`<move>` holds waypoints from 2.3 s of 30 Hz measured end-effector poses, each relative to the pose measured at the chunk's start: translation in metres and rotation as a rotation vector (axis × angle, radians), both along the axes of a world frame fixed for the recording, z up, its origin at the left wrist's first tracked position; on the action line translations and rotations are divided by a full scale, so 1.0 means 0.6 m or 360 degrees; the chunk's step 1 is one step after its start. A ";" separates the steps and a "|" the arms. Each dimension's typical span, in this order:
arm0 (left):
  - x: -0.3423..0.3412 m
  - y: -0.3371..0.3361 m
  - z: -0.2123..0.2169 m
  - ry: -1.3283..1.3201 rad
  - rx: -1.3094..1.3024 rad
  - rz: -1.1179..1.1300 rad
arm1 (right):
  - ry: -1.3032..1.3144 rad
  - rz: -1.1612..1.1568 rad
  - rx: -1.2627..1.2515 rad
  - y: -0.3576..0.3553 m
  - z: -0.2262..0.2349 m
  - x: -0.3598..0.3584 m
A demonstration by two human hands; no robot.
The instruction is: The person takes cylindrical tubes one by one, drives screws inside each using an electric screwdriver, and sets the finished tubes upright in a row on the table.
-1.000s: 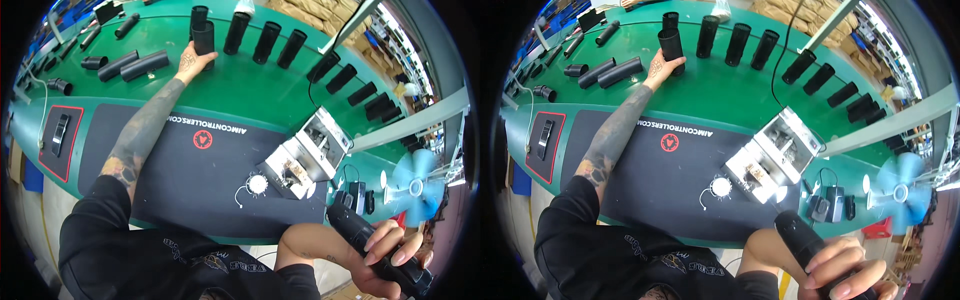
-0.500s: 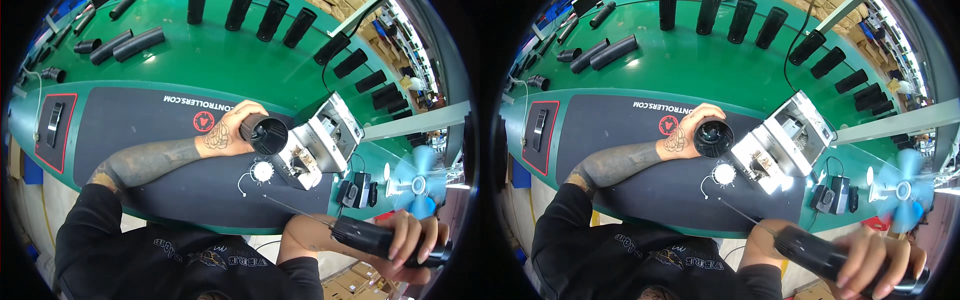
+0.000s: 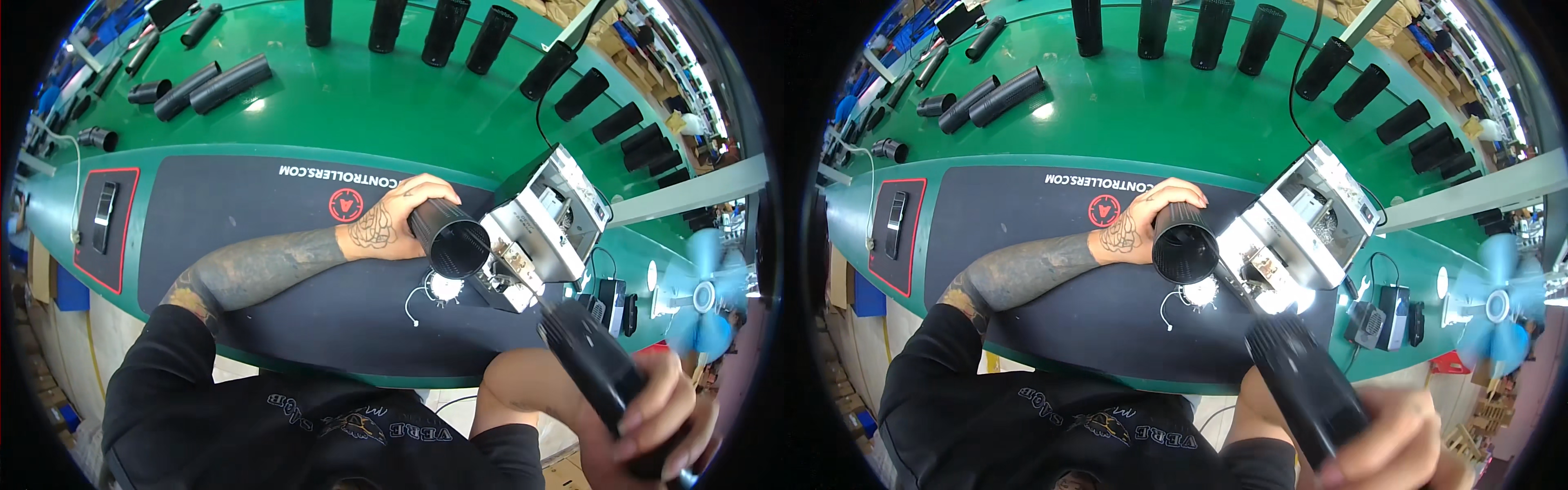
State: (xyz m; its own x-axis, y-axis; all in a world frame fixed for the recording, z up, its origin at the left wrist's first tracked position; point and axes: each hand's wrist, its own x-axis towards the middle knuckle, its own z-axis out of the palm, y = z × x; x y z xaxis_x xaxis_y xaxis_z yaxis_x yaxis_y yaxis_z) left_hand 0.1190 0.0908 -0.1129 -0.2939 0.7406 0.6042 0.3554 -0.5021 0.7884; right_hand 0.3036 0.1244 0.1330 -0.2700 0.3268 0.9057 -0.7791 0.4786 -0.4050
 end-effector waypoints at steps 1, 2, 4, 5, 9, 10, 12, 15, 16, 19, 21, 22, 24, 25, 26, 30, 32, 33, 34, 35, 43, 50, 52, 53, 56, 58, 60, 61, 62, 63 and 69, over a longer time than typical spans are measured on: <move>0.001 0.001 0.004 0.0008 0.0000 -0.0002 | -0.0081 -0.0009 0.0060 0.006 -0.004 -0.012; 0.003 0.001 0.007 0.0016 0.0000 0.0002 | -0.0163 -0.0013 0.0119 0.014 -0.011 -0.023; 0.005 0.002 0.011 0.0027 -0.0001 0.0012 | -0.0332 -0.0018 0.0236 0.022 -0.023 -0.037; 0.003 0.001 0.012 0.0029 0.0001 0.0018 | -0.0330 -0.0013 0.0239 0.020 -0.026 -0.041; 0.000 -0.002 0.012 -0.0021 -0.0032 -0.0001 | -0.0301 -0.0064 0.0210 0.008 -0.036 -0.059; -0.001 -0.004 0.012 -0.0025 -0.0031 0.0002 | -0.0304 -0.0061 0.0211 0.007 -0.036 -0.061; -0.005 -0.006 0.014 0.0054 -0.0014 0.0015 | -0.0322 -0.0048 0.0228 0.006 -0.036 -0.061; -0.008 -0.007 0.012 0.0128 0.0001 0.0031 | -0.0345 -0.0032 0.0242 0.007 -0.037 -0.062; -0.009 -0.007 0.010 0.0097 -0.0014 0.0028 | -0.0371 -0.0031 0.0264 0.008 -0.037 -0.063; -0.010 -0.008 0.003 0.0007 -0.0058 0.0018 | -0.0446 -0.0029 0.0331 0.009 -0.038 -0.069; -0.010 -0.009 0.005 0.0039 -0.0051 0.0020 | -0.0433 -0.0031 0.0326 0.012 -0.041 -0.074; -0.010 -0.009 0.006 0.0073 -0.0044 0.0023 | -0.0418 -0.0032 0.0319 0.013 -0.044 -0.077; -0.010 -0.009 0.009 0.0144 -0.0031 0.0028 | -0.0385 -0.0036 0.0307 0.016 -0.045 -0.079; -0.010 -0.009 0.010 0.0145 -0.0031 0.0028 | -0.0384 -0.0036 0.0307 0.015 -0.043 -0.079; -0.010 -0.010 0.011 0.0157 -0.0024 0.0027 | -0.0412 0.0018 0.0297 0.017 -0.040 -0.077; -0.006 -0.007 0.015 0.0188 0.0003 0.0017 | -0.0497 0.0170 0.0272 0.020 -0.028 -0.070; -0.006 -0.007 0.014 0.0244 -0.0003 0.0117 | -0.0434 0.0121 0.0261 0.014 -0.027 -0.072; -0.007 -0.008 0.012 0.0268 -0.0003 0.0167 | -0.0406 0.0097 0.0258 0.011 -0.026 -0.073; -0.008 -0.009 0.010 0.0289 -0.0002 0.0217 | -0.0380 0.0072 0.0257 0.009 -0.026 -0.073; -0.014 -0.007 0.011 0.0293 0.0008 0.0300 | -0.0194 0.0198 0.0206 0.012 -0.020 -0.064; -0.035 0.000 -0.002 0.0046 -0.0107 0.0423 | -0.0498 0.0133 0.0157 0.006 0.003 -0.020; -0.029 0.005 -0.008 0.0130 -0.0052 0.0428 | -0.0891 -0.0157 0.0090 0.016 0.034 0.011; -0.030 0.006 -0.004 0.0121 -0.0056 0.0420 | -0.0803 0.0143 -0.0012 0.047 0.047 0.030; -0.030 0.008 -0.004 0.0115 -0.0056 0.0411 | -0.0758 0.0287 -0.0062 0.059 0.051 0.039; -0.031 0.007 -0.006 0.0111 -0.0055 0.0396 | -0.0617 0.0732 -0.0213 0.078 0.055 0.055; -0.033 0.004 -0.009 0.0114 -0.0046 0.0380 | -0.0516 0.1035 -0.0313 0.082 0.052 0.065; -0.036 0.002 -0.009 0.0124 -0.0042 0.0379 | -0.0456 0.1193 -0.0361 0.077 0.046 0.075; -0.037 0.003 -0.007 0.0128 -0.0039 0.0348 | -0.0227 0.1016 -0.0328 0.065 0.041 0.083; -0.037 0.002 -0.006 0.0129 -0.0039 0.0320 | -0.0002 0.0839 -0.0300 0.049 0.034 0.088; -0.036 0.001 -0.006 0.0131 -0.0039 0.0291 | 0.0221 0.0658 -0.0271 0.035 0.028 0.093; -0.032 0.002 -0.006 0.0106 -0.0050 0.0192 | -0.0001 0.0280 -0.0021 0.011 -0.005 -0.011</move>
